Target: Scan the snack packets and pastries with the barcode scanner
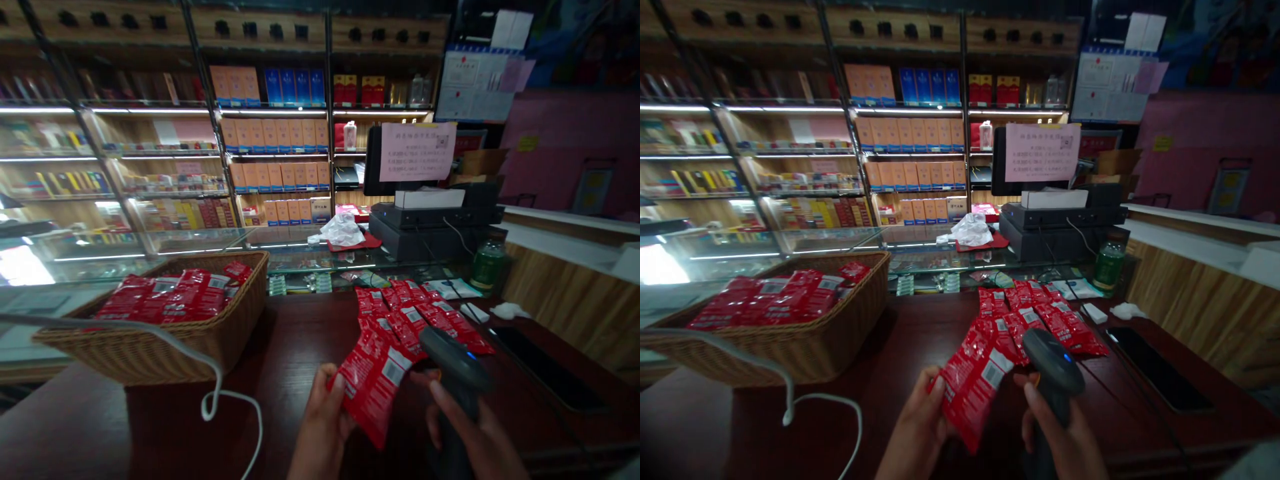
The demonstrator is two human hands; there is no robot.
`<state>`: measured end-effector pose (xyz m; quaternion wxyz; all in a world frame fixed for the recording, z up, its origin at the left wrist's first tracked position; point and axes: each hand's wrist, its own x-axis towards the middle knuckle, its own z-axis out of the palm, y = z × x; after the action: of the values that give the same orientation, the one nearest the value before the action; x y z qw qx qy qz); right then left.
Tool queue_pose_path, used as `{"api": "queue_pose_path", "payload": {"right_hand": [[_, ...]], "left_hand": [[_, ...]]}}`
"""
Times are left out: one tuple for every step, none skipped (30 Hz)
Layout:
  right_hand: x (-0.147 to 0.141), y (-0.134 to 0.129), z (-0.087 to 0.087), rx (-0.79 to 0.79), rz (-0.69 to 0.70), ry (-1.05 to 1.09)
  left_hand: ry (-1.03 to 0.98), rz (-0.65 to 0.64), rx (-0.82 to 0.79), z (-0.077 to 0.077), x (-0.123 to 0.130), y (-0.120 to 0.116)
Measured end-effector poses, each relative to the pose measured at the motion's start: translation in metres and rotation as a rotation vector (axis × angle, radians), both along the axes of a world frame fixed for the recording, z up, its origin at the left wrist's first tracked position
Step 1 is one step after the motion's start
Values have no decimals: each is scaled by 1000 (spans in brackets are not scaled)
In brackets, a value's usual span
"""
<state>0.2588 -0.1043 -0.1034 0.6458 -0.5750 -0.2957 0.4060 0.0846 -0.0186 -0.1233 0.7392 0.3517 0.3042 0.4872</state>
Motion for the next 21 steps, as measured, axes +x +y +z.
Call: {"api": "queue_pose_path", "payload": {"right_hand": [[0, 3, -2, 4, 9, 29], [1, 6, -4, 4, 4, 68], [0, 8, -8, 4, -14, 112], [0, 10, -11, 10, -39, 149], [-1, 12, -13, 22, -61, 171], [-3, 13, -14, 37, -69, 179], [-5, 13, -14, 55, -78, 173], [-6, 14, -12, 71, -85, 162], [-8, 14, -9, 84, -94, 150], [-10, 13, -6, 92, -105, 134], [-11, 13, -2, 97, -117, 116], [-13, 13, 1, 104, -124, 96], [-14, 13, 5, 113, -127, 76], [-14, 13, 7, 123, -129, 58], [-14, 14, 9, 136, -129, 40], [-13, 14, 10, 150, -126, 22], [-11, 15, 11, 164, -122, 4], [-9, 15, 10, 176, -120, -14], [-6, 14, 9, 181, -118, -37], [-3, 12, 7, 176, -112, -62], [-1, 10, 5, 159, -92, -80]], "left_hand": [[-43, -41, -42, -3, -4, -11], [-66, -63, -77, -6, -7, -20], [-78, -77, -105, -7, -10, -26], [-76, -94, -123, -8, -12, -29], [-56, -118, -129, -8, -14, -31], [-12, -144, -124, -7, -17, -30], [54, -171, -109, -6, -19, -29], [133, -199, -86, -4, -21, -27], [214, -228, -61, -2, -24, -24], [288, -256, -32, -1, -26, -21], [350, -287, -4, 1, -28, -18], [393, -332, 17, 3, -30, -16], [418, -381, 30, 4, -32, -14], [431, -424, 38, 6, -33, -12], [436, -444, 47, 7, -34, -11], [440, -435, 62, 9, -35, -9], [448, -388, 86, 10, -35, -8], [459, -304, 124, 11, -36, -6], [471, -196, 167, 12, -36, -5], [484, -91, 206, 12, -37, -2], [495, 5, 234, 13, -38, 0]]}}
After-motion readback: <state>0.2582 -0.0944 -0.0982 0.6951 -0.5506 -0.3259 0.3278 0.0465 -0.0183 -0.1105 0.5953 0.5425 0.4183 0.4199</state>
